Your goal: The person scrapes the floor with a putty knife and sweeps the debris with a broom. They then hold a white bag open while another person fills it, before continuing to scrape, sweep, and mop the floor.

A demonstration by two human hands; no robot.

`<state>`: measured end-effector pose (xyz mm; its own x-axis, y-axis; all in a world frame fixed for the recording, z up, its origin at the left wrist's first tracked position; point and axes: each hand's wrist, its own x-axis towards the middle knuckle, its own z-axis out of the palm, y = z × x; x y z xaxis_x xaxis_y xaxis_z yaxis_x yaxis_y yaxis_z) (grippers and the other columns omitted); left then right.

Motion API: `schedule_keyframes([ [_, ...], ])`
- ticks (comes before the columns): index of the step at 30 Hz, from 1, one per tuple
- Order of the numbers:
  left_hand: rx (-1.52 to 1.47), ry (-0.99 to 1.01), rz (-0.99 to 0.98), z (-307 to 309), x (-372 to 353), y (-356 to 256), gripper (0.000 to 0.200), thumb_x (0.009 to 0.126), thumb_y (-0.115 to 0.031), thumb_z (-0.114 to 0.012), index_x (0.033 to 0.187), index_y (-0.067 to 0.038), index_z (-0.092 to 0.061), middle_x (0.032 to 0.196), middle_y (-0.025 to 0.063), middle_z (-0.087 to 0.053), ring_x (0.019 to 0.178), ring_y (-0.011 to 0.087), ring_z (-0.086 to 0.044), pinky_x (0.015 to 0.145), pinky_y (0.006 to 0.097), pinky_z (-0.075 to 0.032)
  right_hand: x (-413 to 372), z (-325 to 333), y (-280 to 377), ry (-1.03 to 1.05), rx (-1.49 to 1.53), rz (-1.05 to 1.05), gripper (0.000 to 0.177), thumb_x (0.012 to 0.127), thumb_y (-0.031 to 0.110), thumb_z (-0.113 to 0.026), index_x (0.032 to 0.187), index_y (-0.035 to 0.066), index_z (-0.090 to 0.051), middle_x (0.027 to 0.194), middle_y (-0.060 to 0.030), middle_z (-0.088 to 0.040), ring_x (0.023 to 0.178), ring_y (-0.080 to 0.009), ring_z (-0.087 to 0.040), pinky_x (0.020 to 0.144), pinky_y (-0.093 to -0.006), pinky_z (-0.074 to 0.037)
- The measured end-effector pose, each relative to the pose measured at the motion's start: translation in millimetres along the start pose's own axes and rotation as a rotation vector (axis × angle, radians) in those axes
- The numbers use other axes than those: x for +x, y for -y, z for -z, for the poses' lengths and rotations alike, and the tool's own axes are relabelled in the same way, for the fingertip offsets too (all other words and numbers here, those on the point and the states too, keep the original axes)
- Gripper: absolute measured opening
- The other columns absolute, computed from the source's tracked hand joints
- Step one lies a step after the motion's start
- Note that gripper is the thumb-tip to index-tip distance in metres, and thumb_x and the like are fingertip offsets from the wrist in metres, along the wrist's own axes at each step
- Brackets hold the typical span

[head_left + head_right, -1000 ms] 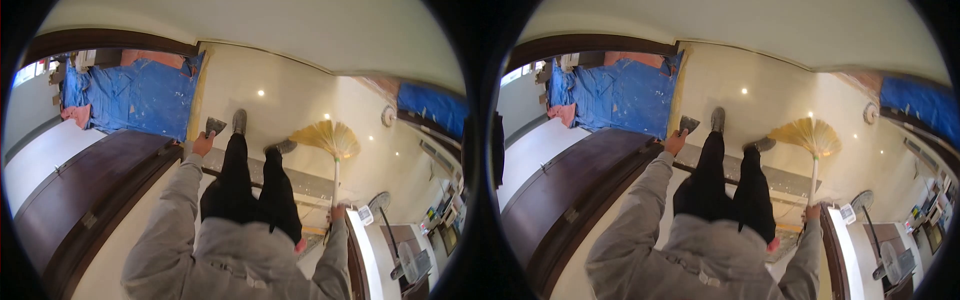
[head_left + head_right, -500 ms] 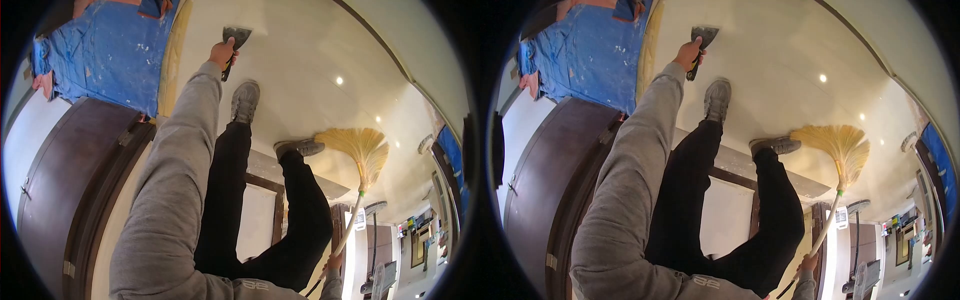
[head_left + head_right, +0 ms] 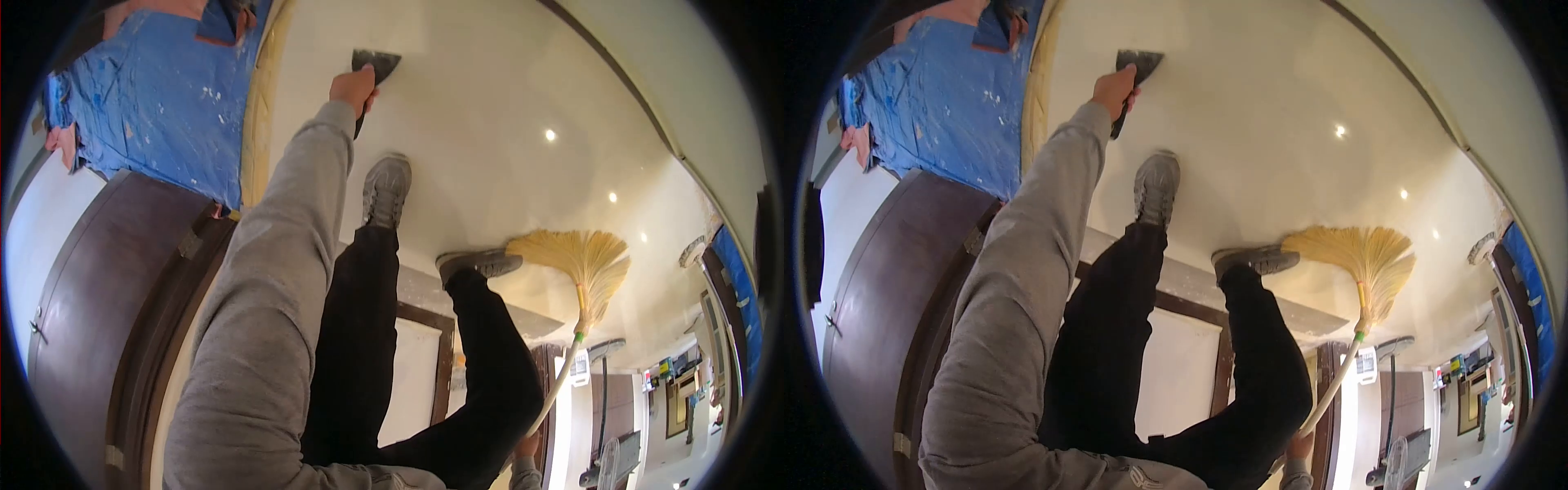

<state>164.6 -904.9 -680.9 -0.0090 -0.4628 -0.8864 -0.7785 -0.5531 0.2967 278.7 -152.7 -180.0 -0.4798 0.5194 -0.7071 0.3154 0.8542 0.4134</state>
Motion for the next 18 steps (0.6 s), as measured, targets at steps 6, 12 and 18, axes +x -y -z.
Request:
schedule_keyframes([
  [6,0.060,-0.083,0.019,10.0,5.0,-15.3,0.031,0.086,-0.027,-0.053,0.073,0.001,-0.059,0.061,0.0071,-0.060,0.043,0.0127,-0.048,0.040,0.0291,-0.040,-6.1,-9.9,32.9,0.313,0.307,0.108,0.029,0.088,0.022,-0.062,0.104,-0.002,-0.056,0.097,-0.0144,-0.067,0.086,-0.0239,-0.065,0.075,-0.0357,-0.051],
  [12,0.014,-0.217,0.068,19.1,1.4,-16.4,0.033,0.086,-0.029,-0.054,0.070,0.000,-0.058,0.061,0.0069,-0.059,0.045,0.0128,-0.049,0.042,0.0286,-0.041,18.4,-11.7,82.1,0.272,0.549,-0.010,0.023,0.088,0.013,-0.060,0.105,-0.002,-0.055,0.095,-0.0133,-0.066,0.083,-0.0209,-0.064,0.070,-0.0330,-0.051],
  [18,-0.062,-0.213,0.101,19.9,1.6,-5.0,0.029,0.090,-0.030,-0.052,0.078,-0.004,-0.053,0.063,0.0045,-0.055,0.043,0.0113,-0.042,0.039,0.0295,-0.037,30.9,-6.8,94.3,0.103,0.526,-0.192,0.023,0.088,0.015,-0.058,0.099,-0.004,-0.052,0.083,-0.0101,-0.061,0.070,-0.0187,-0.058,0.063,-0.0345,-0.049],
])
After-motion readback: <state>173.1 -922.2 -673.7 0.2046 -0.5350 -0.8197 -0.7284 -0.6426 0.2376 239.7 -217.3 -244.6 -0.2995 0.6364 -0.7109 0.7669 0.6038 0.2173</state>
